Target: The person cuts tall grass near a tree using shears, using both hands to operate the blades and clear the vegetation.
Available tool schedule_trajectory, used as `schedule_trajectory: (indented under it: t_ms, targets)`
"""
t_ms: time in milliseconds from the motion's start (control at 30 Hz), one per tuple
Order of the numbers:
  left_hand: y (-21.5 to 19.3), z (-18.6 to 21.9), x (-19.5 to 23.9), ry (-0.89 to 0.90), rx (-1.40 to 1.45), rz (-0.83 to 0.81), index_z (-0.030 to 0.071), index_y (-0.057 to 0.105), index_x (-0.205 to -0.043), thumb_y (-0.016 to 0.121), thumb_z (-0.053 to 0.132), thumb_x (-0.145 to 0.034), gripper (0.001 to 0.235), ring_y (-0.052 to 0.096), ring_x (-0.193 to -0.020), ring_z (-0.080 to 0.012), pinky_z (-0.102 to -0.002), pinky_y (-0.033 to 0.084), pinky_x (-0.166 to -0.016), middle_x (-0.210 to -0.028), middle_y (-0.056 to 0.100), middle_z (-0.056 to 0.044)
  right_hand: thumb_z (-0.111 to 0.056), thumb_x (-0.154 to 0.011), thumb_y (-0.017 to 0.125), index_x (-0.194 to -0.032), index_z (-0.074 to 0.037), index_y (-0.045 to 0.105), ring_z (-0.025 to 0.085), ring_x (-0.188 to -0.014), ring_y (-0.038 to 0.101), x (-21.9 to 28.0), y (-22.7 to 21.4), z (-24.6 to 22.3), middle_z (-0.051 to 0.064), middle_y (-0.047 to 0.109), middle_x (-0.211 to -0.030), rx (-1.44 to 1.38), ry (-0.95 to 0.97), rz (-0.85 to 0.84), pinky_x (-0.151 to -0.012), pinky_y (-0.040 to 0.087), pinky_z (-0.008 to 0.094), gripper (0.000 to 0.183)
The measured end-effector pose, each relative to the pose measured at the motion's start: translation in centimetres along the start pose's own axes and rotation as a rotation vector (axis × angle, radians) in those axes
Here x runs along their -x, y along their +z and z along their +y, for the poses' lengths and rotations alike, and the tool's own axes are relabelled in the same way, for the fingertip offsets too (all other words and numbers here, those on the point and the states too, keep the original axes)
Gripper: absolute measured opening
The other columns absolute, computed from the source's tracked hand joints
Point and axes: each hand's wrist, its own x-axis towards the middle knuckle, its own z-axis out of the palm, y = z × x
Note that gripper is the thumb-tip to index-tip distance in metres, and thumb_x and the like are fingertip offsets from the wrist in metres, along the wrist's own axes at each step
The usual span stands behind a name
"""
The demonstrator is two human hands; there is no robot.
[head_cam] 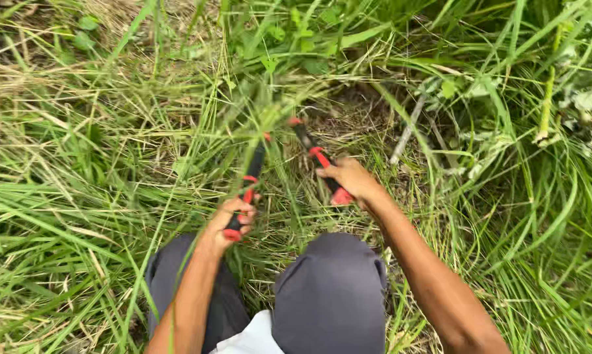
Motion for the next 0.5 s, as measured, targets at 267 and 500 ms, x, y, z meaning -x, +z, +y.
schedule_trajectory:
  t_ms: [267, 500]
  targets:
    - [-1.4, 11.8, 25.6, 0.629, 0.026, 0.297, -0.002, 0.054, -0.133, 0.067, 0.007, -0.085, 0.051, 0.048, -0.055, -0.0068, -0.025, 0.043, -0.046, -0.080, 0.053, -0.001, -0.044, -0.077, 0.079, -0.062, 0.001, 0.063, 0.018, -0.042, 0.065, -8.2, 16.5, -30.0, 0.005, 0.062, -0.052, 0.034, -0.358, -0.514, -0.036, 0.048, 0.033, 0.050]
    - [-1.0, 12.0, 40.1, 1.003, 0.090, 0.434, -0.002, 0.059, -0.131, 0.066, 0.008, -0.090, 0.043, 0.049, -0.060, -0.0096, -0.027, 0.045, -0.053, -0.084, 0.053, -0.004, -0.033, -0.080, 0.077, -0.073, 0.003, 0.064, 0.021, -0.039, 0.068, -0.1, 29.2, -44.4, 0.009, 0.064, -0.055, -0.180, -0.444, -0.867, -0.031, 0.050, 0.033, 0.039]
